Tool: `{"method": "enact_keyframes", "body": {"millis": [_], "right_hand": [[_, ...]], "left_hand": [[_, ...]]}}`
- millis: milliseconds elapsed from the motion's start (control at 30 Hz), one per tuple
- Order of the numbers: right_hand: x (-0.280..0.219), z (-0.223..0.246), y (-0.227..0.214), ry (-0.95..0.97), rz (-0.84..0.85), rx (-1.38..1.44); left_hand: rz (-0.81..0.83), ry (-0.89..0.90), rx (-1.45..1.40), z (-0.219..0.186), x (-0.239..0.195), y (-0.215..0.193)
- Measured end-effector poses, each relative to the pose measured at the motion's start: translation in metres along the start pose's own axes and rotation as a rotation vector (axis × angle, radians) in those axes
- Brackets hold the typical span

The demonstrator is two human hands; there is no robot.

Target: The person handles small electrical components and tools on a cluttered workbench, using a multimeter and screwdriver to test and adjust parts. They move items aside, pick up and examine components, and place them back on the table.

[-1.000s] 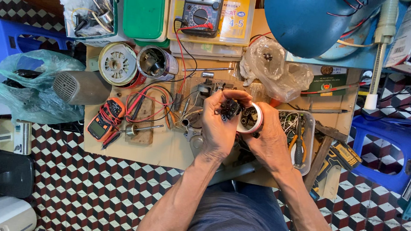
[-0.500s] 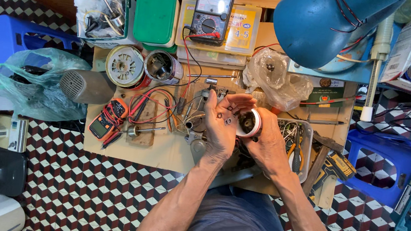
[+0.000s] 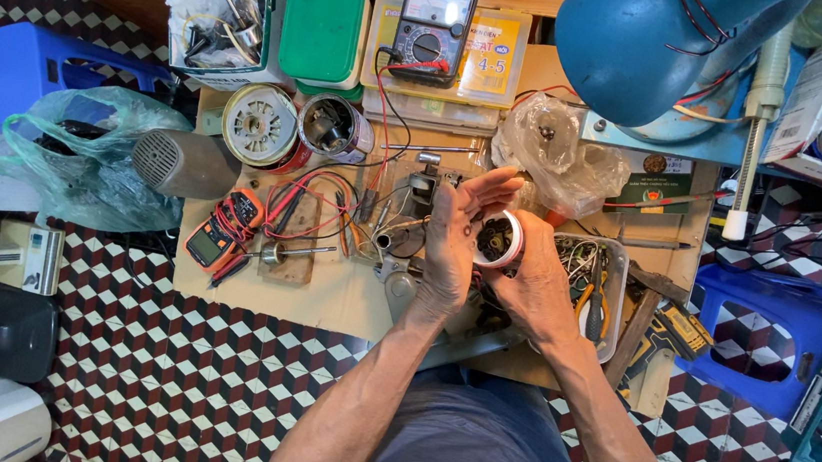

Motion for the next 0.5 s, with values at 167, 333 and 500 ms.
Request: {"method": "enact_keyframes", "body": {"millis": [167,333,500], "right_hand": [[-0.001,-0.001,0.001,-0.028,-0.01,-0.005],[-0.003,0.0,0.0,-0.042,-0.019,0.006],[-0.005,0.0,0.0,-0.029,-0.012,0.047]], "left_hand": [[0.032,0.041,0.062,-0.003,-0.002,0.004],[0.06,0.014,0.071,-0.007,-0.007,0.013],[0.095,0.047,0.12,-0.017,-0.012,0.018]]}}
Point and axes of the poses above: each hand's wrist, its own x-axis towards the middle knuckle, its own y-axis out of the palm, z = x × y, the point moved 10 cm from there along x, towards the middle knuckle, and after that the axes turned 5 degrees about -z, right-handed, at the moved point
